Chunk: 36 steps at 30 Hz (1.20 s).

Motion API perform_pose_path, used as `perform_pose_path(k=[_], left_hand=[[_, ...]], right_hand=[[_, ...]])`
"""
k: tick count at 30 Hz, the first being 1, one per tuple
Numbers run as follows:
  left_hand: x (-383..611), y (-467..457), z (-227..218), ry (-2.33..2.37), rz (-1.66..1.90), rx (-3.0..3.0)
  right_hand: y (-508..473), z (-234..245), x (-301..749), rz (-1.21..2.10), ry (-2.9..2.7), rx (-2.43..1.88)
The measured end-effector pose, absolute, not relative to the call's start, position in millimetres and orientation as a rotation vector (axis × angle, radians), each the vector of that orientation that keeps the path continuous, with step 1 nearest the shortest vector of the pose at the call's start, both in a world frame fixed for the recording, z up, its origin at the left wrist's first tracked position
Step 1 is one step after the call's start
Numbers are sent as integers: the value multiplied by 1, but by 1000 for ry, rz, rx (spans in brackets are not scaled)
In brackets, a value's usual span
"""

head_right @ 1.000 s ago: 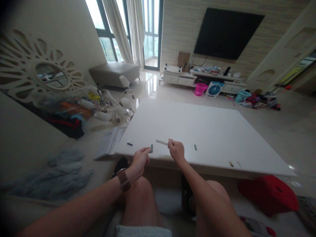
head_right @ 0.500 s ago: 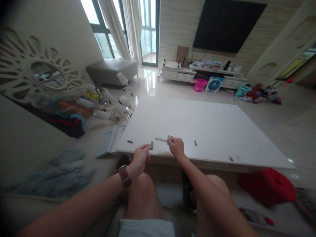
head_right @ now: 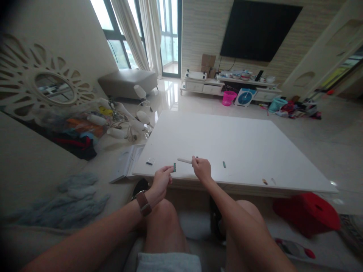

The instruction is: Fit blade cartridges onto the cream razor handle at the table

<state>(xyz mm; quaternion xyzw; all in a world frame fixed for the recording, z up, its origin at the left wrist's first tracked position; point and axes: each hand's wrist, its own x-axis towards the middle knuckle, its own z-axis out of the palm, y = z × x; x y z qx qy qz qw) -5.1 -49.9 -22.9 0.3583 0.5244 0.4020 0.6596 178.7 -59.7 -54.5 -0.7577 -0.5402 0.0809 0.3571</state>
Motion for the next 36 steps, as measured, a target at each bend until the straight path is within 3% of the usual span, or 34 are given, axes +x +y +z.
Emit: perform_pose_path(k=[36], left_hand=[[-3,-51,-23,1187,908,821]], right_hand=[[-65,-57,178,278,-1519,-1880]])
